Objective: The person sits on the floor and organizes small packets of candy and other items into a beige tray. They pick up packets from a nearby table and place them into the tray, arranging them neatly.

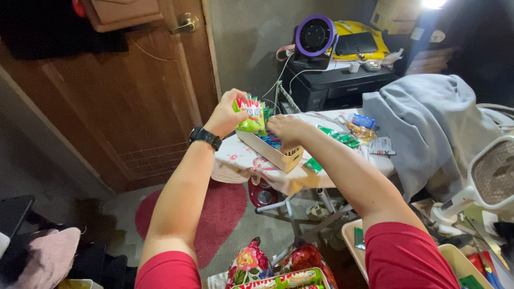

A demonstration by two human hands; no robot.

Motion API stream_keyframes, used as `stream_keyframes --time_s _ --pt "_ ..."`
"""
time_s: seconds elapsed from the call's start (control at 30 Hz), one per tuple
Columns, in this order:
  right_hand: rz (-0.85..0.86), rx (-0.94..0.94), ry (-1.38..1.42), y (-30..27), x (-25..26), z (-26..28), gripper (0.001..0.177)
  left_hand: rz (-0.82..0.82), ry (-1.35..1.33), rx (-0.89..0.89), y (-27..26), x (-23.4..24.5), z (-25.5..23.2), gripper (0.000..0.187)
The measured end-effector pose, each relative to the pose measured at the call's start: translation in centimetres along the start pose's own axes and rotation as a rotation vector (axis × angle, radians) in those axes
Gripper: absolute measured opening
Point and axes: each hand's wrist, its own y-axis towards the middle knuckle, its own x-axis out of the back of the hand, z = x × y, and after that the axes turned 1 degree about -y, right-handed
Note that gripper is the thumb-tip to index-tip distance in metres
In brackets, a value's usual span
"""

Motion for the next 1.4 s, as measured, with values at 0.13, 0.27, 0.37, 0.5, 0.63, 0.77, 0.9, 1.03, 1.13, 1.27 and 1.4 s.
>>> stream_keyframes --time_s 0.13,0.27,0.37,0.5,0.63,0.77,0.9,1.03,1.13,1.27,1.4 --pt "0.108 -0.043 0.034 0.8 0.4 0.0 0.111 -0.009 0.180 -0.152 0.7 0.0 -0.9 0.052" --pt "0.060 -0.035 0.121 0.8 0.3 -0.1 0.113 -0.070 0.227 -0.255 1.2 -0.8 -1.1 0.069" --pt "0.025 -0.034 0.147 0.6 0.1 -0.4 0.109 0.015 0.266 -0.213 1.5 -1.3 -0.6 0.062" --pt "0.105 -0.083 0.206 0.4 -0.2 -0.5 0.107 0.166 0.455 -0.165 2.0 -1.7 0.1 0.057" --pt "0.086 -0.081 0.224 -0.1 -0.1 -0.5 0.102 0.173 0.729 -0.041 2.1 -2.6 0.3 0.048" --pt "0.051 -0.097 0.245 -0.6 -0.1 -0.5 0.099 0.109 0.940 -0.182 2.6 -4.6 0.7 0.034" --pt "0.009 -0.106 0.230 -0.9 -0.4 -0.6 0.097 0.145 0.967 -0.089 2.8 -7.3 1.6 0.018" --pt "-0.027 -0.104 0.252 -1.4 -0.8 -0.8 0.096 0.077 1.014 -0.060 2.9 -8.5 2.5 0.017" --pt "-0.048 -0.132 0.270 -1.6 -1.0 -0.9 0.097 -0.011 1.150 -0.179 3.4 -8.9 2.6 0.016" --pt "-0.128 -0.172 0.261 -2.1 -1.9 -1.0 0.101 0.025 0.985 -0.289 2.7 -10.1 2.2 0.017" --pt "-0.193 -0.195 0.309 -2.6 -2.7 -1.2 0.100 0.309 0.802 0.108 1.3 -10.8 1.7 0.027"
